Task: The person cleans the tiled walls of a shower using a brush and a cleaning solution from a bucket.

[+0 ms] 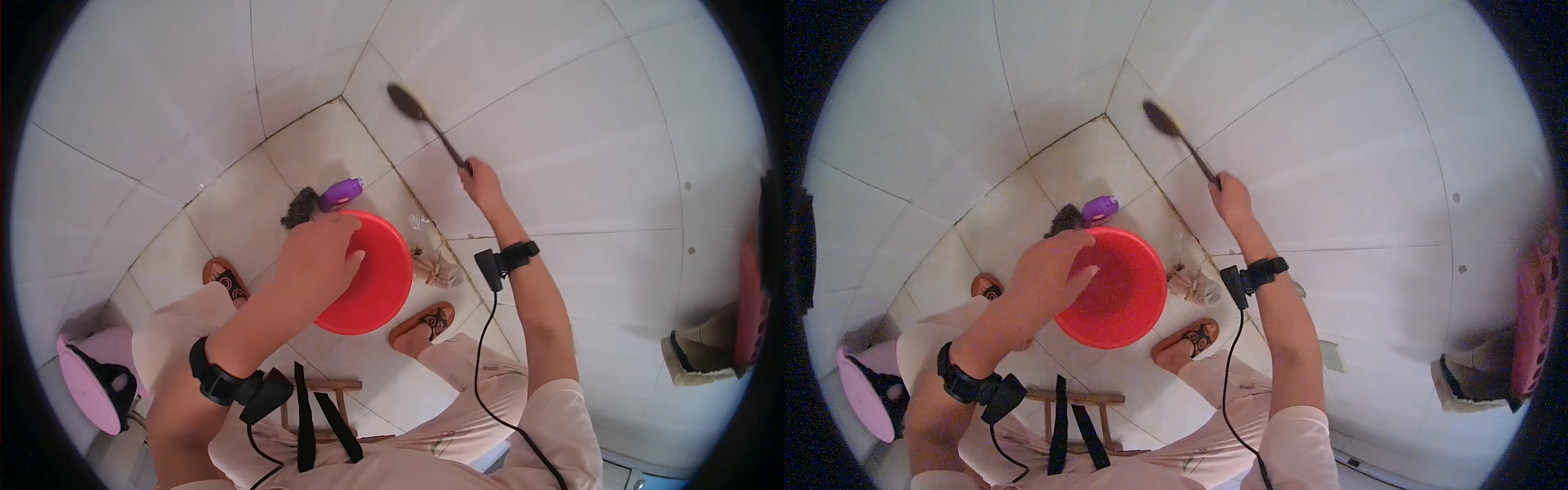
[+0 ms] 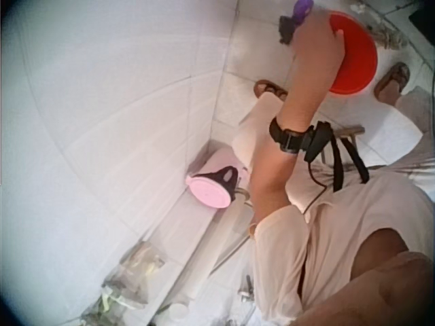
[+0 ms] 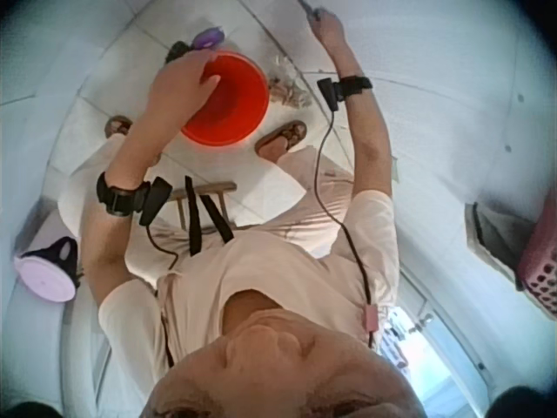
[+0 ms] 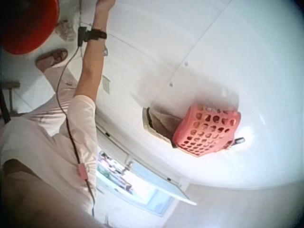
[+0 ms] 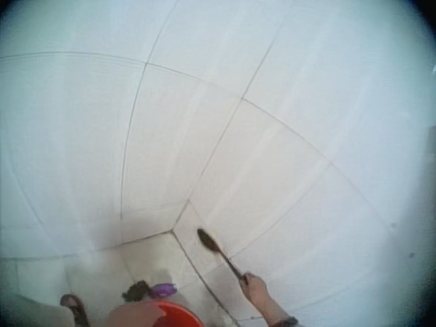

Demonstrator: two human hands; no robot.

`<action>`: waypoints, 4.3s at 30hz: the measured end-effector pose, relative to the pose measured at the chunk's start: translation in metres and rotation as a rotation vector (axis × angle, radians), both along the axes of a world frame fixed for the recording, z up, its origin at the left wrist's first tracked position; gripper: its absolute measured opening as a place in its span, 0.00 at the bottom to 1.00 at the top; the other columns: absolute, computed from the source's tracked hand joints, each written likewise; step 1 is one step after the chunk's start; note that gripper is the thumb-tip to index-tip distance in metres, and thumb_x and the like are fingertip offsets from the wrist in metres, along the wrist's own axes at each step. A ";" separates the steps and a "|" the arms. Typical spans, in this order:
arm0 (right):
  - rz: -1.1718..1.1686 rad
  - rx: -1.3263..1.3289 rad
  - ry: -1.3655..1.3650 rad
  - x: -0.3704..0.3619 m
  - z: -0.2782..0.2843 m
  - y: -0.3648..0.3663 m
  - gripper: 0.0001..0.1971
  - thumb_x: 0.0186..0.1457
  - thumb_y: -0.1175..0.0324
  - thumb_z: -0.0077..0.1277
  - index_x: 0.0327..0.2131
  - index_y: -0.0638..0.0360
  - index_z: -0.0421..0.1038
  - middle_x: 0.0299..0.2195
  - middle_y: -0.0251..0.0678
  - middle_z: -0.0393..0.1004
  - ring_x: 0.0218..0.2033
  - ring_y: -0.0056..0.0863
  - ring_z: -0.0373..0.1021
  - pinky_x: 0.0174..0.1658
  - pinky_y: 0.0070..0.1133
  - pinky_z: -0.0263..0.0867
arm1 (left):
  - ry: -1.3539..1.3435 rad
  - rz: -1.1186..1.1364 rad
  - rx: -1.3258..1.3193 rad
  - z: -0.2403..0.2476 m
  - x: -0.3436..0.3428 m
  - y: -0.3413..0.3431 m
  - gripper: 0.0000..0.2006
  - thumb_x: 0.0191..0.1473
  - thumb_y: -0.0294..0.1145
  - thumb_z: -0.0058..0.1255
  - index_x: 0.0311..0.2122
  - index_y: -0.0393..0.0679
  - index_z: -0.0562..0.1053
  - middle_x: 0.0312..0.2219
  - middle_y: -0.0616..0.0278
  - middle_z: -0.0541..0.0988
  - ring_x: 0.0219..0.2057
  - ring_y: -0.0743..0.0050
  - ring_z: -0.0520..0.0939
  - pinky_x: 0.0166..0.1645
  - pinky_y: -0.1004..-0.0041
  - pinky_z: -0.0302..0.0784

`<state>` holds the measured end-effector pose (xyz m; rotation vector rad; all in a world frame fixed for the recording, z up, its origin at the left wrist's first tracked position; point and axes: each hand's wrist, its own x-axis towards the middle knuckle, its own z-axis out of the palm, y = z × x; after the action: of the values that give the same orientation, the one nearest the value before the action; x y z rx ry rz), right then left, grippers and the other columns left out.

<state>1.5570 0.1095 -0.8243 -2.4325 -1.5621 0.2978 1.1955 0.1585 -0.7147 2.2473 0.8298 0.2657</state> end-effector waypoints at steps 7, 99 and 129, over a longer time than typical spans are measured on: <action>-0.034 -0.170 -0.272 -0.006 -0.015 0.040 0.13 0.51 0.62 0.43 0.26 0.65 0.68 0.26 0.49 0.71 0.32 0.45 0.69 0.35 0.38 0.64 | 0.082 0.002 -0.002 -0.002 0.002 0.006 0.15 0.42 0.32 0.51 0.38 0.40 0.67 0.32 0.51 0.73 0.33 0.51 0.74 0.37 0.60 0.69; -0.129 -0.187 0.706 -0.085 0.038 -0.072 0.14 0.55 0.60 0.42 0.23 0.61 0.64 0.11 0.33 0.64 0.11 0.23 0.60 0.16 0.20 0.56 | 0.377 0.085 0.308 0.005 -0.027 0.036 0.11 0.43 0.33 0.49 0.34 0.42 0.69 0.28 0.58 0.74 0.33 0.61 0.76 0.43 0.61 0.67; -0.352 -0.621 0.658 -0.187 -0.057 -0.148 0.18 0.52 0.60 0.41 0.14 0.60 0.63 0.08 0.32 0.61 0.06 0.20 0.56 0.09 0.19 0.49 | 0.101 0.038 0.328 0.014 -0.052 0.030 0.10 0.39 0.34 0.52 0.27 0.40 0.69 0.24 0.52 0.74 0.31 0.52 0.75 0.33 0.58 0.70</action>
<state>1.3696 -0.0384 -0.8810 -2.5353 -0.8077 1.5067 1.1435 0.1885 -0.7008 2.5697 0.9390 0.3276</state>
